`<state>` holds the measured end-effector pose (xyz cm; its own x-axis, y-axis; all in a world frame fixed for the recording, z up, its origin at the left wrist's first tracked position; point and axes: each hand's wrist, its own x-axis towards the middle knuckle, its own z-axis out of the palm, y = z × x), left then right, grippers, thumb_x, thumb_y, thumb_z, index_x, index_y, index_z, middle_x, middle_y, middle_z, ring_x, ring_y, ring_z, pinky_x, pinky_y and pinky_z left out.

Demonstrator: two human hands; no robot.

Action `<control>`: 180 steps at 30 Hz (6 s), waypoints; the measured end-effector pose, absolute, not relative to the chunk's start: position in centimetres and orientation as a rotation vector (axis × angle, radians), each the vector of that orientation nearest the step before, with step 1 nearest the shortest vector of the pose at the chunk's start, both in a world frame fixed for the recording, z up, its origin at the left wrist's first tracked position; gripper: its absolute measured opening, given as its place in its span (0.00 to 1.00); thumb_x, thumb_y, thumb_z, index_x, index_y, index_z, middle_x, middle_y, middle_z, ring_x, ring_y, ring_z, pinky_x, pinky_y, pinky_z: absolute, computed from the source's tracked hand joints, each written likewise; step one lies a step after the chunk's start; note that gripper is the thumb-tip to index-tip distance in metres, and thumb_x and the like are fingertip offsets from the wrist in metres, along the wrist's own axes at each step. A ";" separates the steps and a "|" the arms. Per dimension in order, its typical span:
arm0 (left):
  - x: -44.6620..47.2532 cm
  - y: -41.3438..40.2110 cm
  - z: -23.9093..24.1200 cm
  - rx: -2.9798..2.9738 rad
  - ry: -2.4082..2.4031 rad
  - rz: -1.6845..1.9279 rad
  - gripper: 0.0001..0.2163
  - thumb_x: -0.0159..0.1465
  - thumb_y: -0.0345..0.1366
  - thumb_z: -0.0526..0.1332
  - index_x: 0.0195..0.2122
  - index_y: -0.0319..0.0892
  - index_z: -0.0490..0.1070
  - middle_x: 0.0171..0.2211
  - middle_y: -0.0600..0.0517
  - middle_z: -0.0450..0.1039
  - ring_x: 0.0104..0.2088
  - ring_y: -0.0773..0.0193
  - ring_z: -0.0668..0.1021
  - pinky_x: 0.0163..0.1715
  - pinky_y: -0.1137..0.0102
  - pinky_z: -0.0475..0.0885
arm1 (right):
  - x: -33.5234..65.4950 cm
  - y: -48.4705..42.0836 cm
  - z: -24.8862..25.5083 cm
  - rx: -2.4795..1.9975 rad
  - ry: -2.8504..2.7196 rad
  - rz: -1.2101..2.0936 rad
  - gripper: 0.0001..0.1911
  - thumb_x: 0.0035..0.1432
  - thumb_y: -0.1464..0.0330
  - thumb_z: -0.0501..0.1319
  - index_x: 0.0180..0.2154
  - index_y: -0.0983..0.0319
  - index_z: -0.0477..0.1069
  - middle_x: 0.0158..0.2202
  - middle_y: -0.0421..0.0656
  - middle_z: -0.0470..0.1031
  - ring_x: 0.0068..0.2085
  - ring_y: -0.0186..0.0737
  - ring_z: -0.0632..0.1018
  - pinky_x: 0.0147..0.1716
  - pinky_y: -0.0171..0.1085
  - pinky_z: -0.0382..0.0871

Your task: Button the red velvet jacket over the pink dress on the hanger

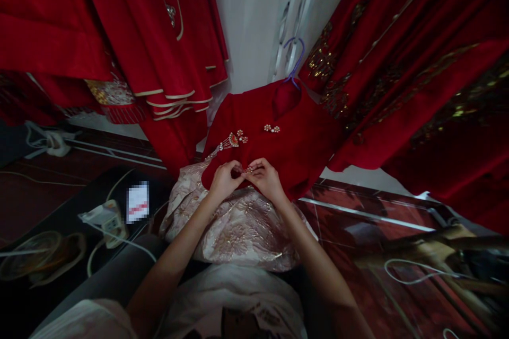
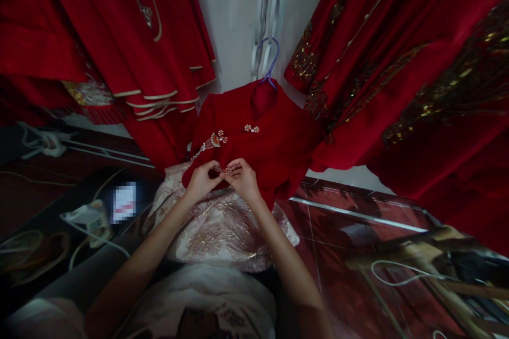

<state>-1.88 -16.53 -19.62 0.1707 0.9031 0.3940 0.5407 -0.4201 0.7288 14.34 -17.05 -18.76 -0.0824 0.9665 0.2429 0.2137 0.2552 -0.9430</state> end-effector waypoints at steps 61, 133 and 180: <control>-2.7 -16.2 -20.3 2.076 1.321 1.175 0.09 0.60 0.42 0.65 0.36 0.44 0.73 0.33 0.52 0.77 0.34 0.64 0.77 0.38 0.68 0.73 | 18.1 -17.6 -14.7 -1.138 -1.518 0.541 0.08 0.60 0.63 0.58 0.39 0.60 0.69 0.36 0.42 0.73 0.29 0.32 0.71 0.25 0.31 0.65; 5.8 -6.5 -10.7 2.650 1.137 1.239 0.03 0.65 0.34 0.59 0.37 0.40 0.69 0.35 0.50 0.73 0.37 0.62 0.74 0.40 0.67 0.69 | 20.4 -17.4 -13.9 -1.148 -1.582 0.547 0.11 0.61 0.61 0.57 0.40 0.60 0.70 0.34 0.42 0.74 0.28 0.32 0.72 0.23 0.31 0.65; 0.6 -0.7 -6.1 2.794 2.024 0.803 0.19 0.65 0.35 0.48 0.53 0.32 0.66 0.49 0.35 0.71 0.54 0.41 0.68 0.55 0.50 0.54 | 29.4 -7.9 -6.8 -2.033 -1.429 -0.454 0.38 0.61 0.49 0.53 0.46 0.84 0.68 0.49 0.73 0.66 0.55 0.66 0.66 0.54 0.55 0.58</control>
